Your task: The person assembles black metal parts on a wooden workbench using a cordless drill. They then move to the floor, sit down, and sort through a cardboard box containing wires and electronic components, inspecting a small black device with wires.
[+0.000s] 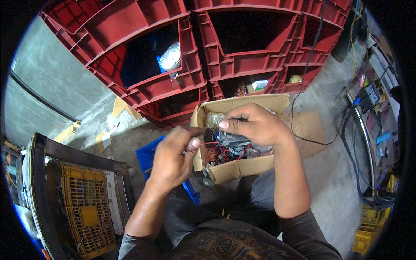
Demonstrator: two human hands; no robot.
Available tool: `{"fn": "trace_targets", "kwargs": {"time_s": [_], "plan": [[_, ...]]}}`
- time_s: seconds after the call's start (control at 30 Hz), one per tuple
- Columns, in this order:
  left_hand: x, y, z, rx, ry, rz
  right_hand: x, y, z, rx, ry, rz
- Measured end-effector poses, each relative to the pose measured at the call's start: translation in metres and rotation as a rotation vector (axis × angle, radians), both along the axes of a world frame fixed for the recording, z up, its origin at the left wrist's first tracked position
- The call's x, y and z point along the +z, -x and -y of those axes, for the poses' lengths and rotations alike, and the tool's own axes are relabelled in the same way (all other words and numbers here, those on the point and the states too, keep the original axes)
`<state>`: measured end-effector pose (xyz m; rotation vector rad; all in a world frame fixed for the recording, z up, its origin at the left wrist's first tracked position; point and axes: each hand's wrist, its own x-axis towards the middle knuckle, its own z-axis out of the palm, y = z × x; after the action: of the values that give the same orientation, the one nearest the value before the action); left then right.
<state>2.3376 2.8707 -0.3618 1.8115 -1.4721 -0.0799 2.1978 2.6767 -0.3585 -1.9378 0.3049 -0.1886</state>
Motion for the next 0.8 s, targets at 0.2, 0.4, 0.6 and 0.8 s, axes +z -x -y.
{"fn": "trace_targets", "kwargs": {"time_s": [0.2,0.4,0.6,0.8], "plan": [[0.003,-0.006,-0.01,0.088,0.091,-0.509,0.0,-0.005,0.002,-0.068,-0.026,-0.062],[-0.014,-0.009,0.004,-0.058,0.144,-0.941,-0.012,-0.016,0.004,-0.061,-0.145,-0.094],[-0.014,0.004,0.014,-0.056,-0.071,-0.869,-0.026,-0.015,0.013,-0.055,-0.137,0.005],[-0.056,-0.015,0.017,0.051,0.285,-0.709,-0.024,-0.018,0.013,-0.09,-0.103,-0.014]]}}
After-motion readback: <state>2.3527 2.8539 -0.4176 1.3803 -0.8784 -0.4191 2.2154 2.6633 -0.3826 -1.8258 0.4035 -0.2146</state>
